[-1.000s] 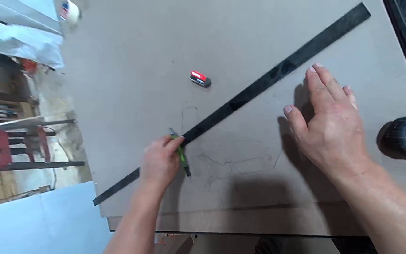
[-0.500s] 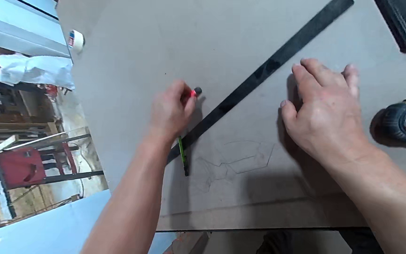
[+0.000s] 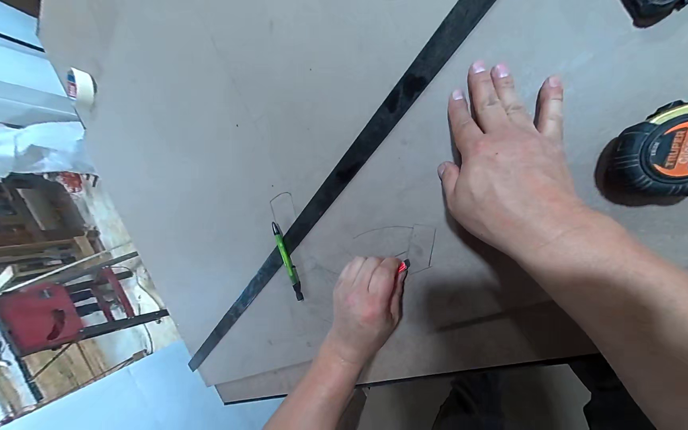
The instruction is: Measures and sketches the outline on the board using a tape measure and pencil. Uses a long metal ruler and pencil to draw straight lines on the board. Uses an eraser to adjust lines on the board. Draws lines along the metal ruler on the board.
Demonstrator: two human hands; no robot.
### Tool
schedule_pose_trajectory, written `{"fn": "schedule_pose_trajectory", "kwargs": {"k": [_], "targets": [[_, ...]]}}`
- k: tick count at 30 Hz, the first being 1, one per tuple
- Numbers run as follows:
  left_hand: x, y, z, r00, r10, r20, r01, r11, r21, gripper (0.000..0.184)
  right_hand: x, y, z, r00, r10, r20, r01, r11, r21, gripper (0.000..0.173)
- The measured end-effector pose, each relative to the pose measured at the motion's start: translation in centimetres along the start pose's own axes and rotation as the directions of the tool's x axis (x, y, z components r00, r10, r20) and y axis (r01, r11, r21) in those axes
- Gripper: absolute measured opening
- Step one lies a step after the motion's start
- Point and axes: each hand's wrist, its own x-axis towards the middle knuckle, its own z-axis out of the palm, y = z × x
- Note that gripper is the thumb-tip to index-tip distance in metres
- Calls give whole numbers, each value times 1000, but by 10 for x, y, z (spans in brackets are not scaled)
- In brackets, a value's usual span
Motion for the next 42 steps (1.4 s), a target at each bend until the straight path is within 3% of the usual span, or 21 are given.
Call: {"fn": "schedule_pose_trajectory", "kwargs": {"k": [21,30,34,39,42], "targets": [[32,-8,-15,975,72,208,-67,997,-33,19,0,-7,-3,999,17,43,-18,1000,23,69],[37,-3,-11,977,81,199,-75,996,-38,18,2,-7,-3,999,17,37,-18,1000,24,68],[22,-4,-13,982,25,190,-16,999,-50,20,1,-4,-3,1000,8,24,-8,1000,18,68],[48,5,-3,992,-62,109,64,998,-8,19,0,-4,-3,999,7,42,-8,1000,25,67],[40,11,-7,986,-86,140,89,996,-13,19,0,-2,-3,1000,9,30,-9,1000,15,68]]}}
